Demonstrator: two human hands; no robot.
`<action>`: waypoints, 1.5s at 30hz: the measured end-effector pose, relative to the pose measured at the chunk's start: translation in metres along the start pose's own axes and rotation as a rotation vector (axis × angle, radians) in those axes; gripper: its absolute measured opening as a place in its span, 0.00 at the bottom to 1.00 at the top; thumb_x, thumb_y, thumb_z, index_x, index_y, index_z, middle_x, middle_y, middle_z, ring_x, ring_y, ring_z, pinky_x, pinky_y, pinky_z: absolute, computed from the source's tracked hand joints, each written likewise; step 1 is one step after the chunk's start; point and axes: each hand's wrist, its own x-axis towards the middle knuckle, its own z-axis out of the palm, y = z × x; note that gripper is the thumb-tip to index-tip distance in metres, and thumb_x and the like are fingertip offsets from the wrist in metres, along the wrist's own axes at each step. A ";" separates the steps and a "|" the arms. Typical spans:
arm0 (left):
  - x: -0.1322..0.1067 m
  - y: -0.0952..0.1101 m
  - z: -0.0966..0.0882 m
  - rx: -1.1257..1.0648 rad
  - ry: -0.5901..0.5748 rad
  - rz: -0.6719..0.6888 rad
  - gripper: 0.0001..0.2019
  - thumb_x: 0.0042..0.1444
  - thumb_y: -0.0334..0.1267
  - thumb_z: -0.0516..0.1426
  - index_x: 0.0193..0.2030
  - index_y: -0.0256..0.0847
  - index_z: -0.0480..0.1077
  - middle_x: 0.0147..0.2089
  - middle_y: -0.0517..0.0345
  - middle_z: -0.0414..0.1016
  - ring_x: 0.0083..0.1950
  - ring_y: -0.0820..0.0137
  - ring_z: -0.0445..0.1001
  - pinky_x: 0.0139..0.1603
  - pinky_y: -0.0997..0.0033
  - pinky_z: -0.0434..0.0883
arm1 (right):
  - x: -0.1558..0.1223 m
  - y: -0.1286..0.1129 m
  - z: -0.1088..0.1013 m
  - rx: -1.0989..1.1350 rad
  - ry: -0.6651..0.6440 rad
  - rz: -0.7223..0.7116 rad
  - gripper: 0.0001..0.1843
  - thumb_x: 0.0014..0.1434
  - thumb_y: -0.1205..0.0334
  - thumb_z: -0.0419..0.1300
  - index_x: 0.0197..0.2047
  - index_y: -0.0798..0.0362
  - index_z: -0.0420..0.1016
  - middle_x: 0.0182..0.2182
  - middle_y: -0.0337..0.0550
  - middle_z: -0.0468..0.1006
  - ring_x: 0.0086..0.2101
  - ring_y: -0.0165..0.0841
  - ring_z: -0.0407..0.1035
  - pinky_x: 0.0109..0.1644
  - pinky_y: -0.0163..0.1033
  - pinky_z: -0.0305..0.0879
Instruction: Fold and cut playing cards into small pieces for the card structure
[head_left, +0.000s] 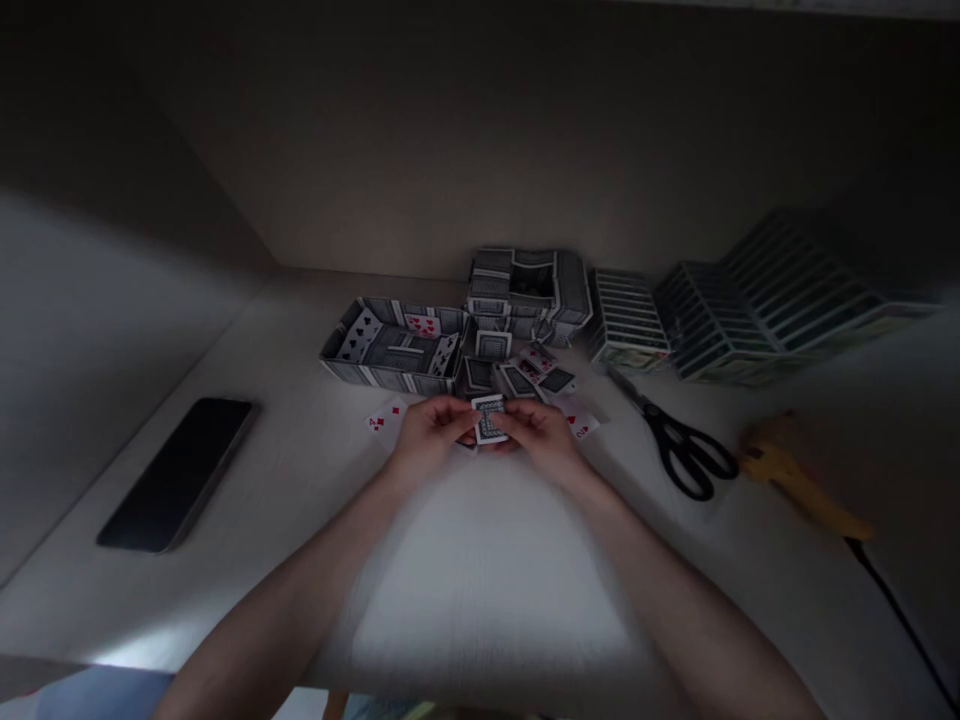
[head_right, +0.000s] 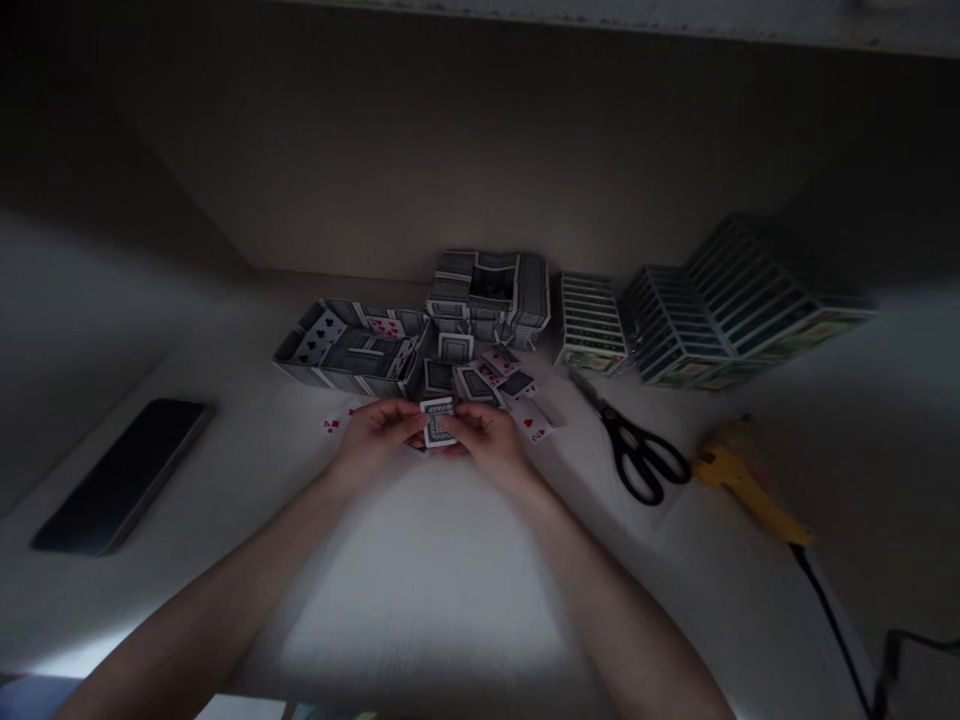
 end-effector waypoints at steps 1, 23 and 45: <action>0.000 0.000 0.000 0.010 -0.010 -0.008 0.14 0.38 0.43 0.63 0.28 0.35 0.70 0.22 0.61 0.72 0.22 0.76 0.69 0.24 0.76 0.69 | 0.000 -0.001 0.000 0.000 -0.005 -0.001 0.18 0.40 0.50 0.66 0.30 0.55 0.73 0.22 0.39 0.77 0.20 0.31 0.71 0.22 0.35 0.70; -0.007 -0.002 -0.003 0.436 -0.270 0.193 0.18 0.57 0.48 0.47 0.21 0.39 0.59 0.18 0.65 0.58 0.20 0.77 0.56 0.22 0.77 0.54 | 0.000 -0.005 -0.004 0.005 -0.074 0.036 0.16 0.40 0.51 0.66 0.27 0.55 0.73 0.20 0.38 0.77 0.20 0.29 0.71 0.22 0.33 0.68; -0.005 -0.005 -0.007 0.459 -0.350 0.156 0.17 0.58 0.46 0.46 0.24 0.37 0.60 0.19 0.65 0.60 0.21 0.79 0.57 0.22 0.78 0.55 | 0.001 -0.003 -0.004 0.028 -0.059 0.039 0.16 0.39 0.54 0.67 0.28 0.56 0.72 0.18 0.35 0.75 0.18 0.27 0.69 0.22 0.31 0.67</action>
